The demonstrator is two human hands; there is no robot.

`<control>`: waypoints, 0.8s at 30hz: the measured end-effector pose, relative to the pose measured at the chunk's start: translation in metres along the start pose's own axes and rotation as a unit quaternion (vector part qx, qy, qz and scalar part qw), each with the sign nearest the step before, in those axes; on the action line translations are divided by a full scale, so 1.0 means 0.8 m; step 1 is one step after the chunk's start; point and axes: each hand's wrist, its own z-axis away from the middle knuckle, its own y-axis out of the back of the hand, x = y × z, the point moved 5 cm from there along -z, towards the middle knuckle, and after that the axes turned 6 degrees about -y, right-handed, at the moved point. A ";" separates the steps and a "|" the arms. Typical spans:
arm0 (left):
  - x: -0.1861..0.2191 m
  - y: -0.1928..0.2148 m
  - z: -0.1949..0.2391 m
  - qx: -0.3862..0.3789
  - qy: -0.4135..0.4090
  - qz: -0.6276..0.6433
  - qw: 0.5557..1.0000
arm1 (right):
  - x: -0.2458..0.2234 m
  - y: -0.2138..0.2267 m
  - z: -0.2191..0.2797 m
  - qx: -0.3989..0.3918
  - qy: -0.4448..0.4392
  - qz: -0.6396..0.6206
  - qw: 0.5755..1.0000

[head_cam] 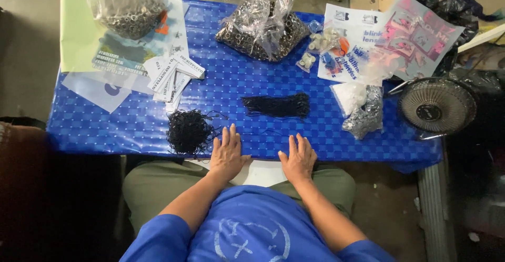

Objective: Sorting small black zip ties and other small components on a table into organized piles.

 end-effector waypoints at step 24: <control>0.004 0.054 -0.053 -0.029 0.024 0.027 0.999 | 0.008 0.054 -0.056 -0.068 -0.072 -0.026 0.995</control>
